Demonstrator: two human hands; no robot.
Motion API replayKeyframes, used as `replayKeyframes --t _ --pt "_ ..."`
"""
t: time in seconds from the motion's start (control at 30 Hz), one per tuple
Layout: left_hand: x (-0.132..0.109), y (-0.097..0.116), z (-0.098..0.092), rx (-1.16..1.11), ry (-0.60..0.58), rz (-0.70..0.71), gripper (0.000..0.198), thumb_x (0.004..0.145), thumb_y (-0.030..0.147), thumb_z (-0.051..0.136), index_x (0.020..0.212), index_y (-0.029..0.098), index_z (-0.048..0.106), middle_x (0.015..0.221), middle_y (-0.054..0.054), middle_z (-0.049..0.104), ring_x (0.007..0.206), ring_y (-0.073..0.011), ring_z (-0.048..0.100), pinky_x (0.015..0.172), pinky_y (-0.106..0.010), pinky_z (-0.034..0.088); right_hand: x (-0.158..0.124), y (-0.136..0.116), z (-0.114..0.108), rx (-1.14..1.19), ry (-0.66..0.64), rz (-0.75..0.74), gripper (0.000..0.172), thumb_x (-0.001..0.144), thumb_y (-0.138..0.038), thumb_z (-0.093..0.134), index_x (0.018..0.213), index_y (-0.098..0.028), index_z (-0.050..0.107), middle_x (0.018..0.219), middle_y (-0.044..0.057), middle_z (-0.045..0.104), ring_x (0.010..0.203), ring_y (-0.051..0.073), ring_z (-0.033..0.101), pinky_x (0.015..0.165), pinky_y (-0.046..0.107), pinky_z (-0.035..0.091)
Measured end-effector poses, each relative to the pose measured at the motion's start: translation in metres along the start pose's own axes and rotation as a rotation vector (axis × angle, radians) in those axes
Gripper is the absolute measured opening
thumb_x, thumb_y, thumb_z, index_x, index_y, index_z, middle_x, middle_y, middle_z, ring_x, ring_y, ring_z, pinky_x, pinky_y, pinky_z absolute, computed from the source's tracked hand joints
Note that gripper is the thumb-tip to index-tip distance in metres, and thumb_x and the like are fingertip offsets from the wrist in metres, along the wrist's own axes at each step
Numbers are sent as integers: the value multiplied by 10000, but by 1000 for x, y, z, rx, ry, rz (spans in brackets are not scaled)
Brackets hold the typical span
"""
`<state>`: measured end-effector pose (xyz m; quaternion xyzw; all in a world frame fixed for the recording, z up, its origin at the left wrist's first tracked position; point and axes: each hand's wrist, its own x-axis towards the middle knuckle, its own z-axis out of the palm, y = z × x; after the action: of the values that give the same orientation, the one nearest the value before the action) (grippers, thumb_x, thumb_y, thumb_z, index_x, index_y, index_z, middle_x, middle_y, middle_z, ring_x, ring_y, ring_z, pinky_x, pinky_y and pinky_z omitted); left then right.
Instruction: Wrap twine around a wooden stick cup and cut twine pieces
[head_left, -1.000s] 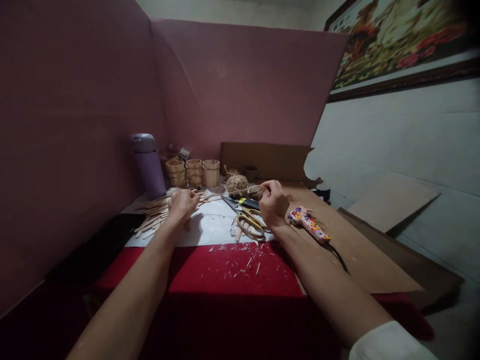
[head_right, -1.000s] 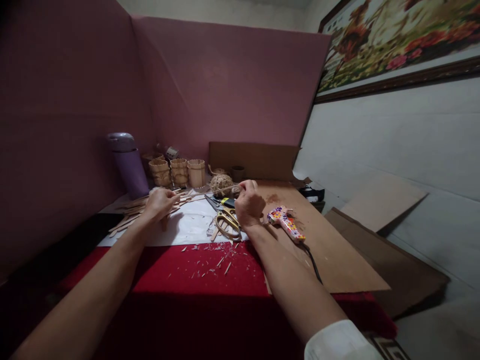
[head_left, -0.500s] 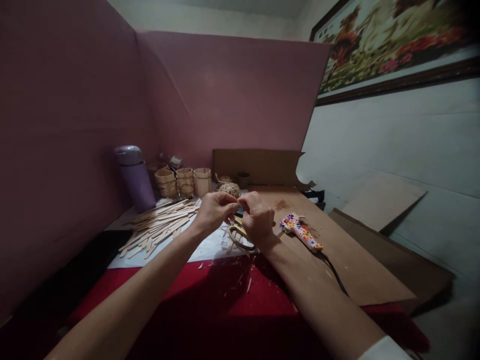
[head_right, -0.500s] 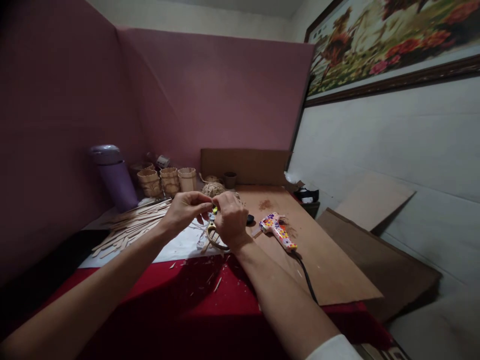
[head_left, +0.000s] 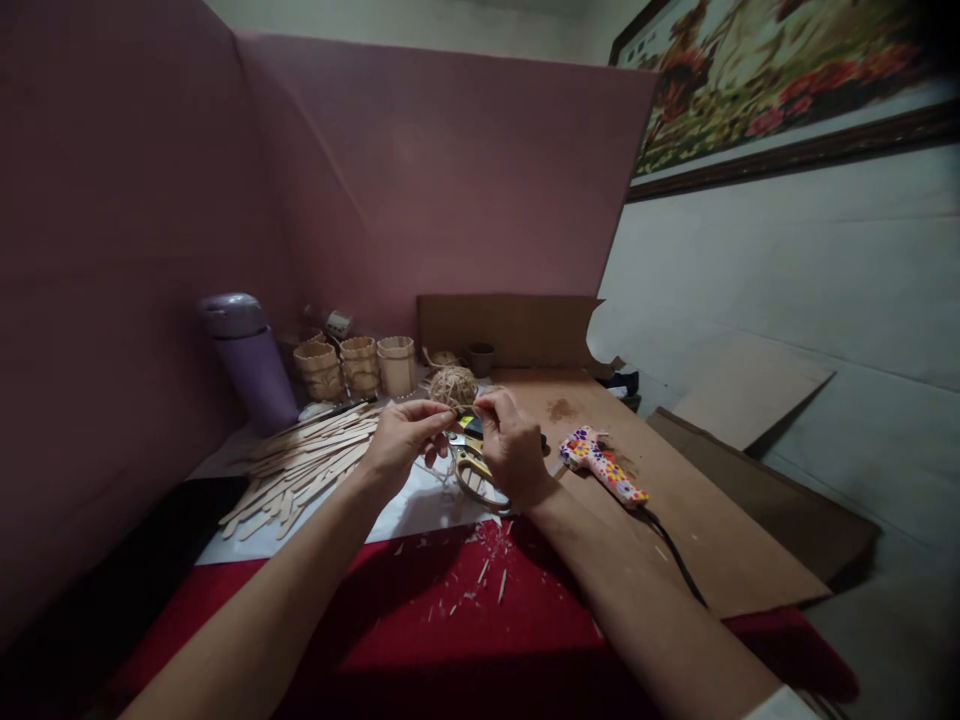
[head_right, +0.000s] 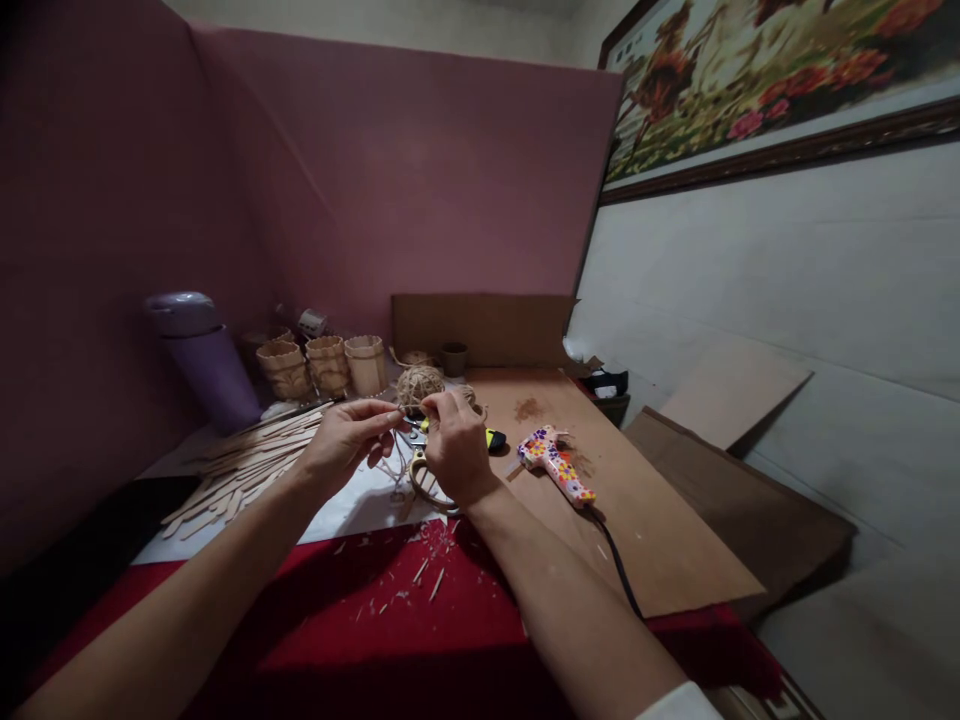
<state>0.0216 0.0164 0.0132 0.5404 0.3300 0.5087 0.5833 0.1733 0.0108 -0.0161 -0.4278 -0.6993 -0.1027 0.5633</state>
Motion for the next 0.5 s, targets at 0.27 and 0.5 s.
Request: replayKeyframes --t 0.27,0.5 --pt "-3 -5 6 -143 32 7 220 568 225 793 691 85 676 591 -49 653 455 -114 579 371 -186 384 -3 -12 1 97 -62 12 105 887 -177 446 846 -173 543 806 48 585 762 159 552 679 268 419" --pt "-6 -4 6 -210 90 -22 229 520 196 811 670 72 691 575 -46 640 456 -111 569 375 -188 392 -5 -17 1 201 -110 -29 120 879 -151 452 891 -175 569 839 47 567 784 153 530 703 270 423"
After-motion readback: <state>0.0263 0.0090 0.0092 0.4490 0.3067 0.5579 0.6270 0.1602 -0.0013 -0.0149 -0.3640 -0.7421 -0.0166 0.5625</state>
